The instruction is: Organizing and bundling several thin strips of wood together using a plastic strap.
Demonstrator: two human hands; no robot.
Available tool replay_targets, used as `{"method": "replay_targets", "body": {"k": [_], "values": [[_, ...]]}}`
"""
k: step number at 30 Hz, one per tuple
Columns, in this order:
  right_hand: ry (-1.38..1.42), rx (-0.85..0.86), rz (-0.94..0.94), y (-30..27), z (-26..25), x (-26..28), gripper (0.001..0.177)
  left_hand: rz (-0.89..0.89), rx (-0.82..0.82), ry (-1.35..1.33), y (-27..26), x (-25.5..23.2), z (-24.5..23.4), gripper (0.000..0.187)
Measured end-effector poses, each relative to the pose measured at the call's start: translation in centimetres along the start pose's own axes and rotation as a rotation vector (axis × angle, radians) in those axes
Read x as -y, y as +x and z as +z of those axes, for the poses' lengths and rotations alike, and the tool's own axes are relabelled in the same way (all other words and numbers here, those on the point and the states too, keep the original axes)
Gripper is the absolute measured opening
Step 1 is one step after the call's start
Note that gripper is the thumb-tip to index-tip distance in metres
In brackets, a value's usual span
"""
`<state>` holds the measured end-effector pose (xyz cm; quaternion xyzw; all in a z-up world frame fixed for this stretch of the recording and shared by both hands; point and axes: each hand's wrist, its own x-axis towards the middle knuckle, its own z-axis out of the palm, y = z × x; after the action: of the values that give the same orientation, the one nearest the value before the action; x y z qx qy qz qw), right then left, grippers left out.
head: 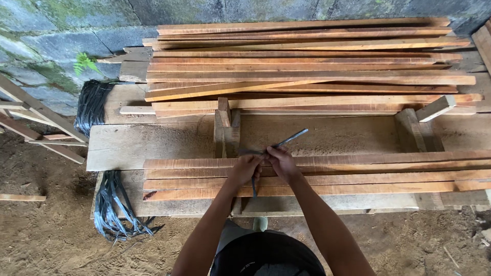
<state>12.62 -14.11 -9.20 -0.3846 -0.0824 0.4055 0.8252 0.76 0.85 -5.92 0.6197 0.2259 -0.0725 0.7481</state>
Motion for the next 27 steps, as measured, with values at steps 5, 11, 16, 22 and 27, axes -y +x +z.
{"method": "replay_targets", "body": {"k": [5,11,16,22,27], "values": [[0.06,-0.053,-0.006,0.4,-1.4,-0.7,0.007,0.089,0.065,-0.078,1.3,2.1,-1.2,0.036],[0.019,-0.036,0.01,0.0,0.4,0.3,0.007,0.041,-0.051,0.111,-0.5,-1.2,-0.1,0.043],[0.018,-0.03,0.01,0.3,-0.8,-0.6,0.007,0.133,-0.179,0.325,0.4,0.7,-0.5,0.043],[-0.064,-0.047,0.028,-0.3,1.5,0.6,0.01,0.099,-0.335,0.483,-1.3,-1.8,-0.1,0.048],[-0.09,-0.024,-0.023,-0.1,0.7,0.0,0.007,-0.134,-0.235,0.475,-3.4,-5.1,1.0,0.055]]}}
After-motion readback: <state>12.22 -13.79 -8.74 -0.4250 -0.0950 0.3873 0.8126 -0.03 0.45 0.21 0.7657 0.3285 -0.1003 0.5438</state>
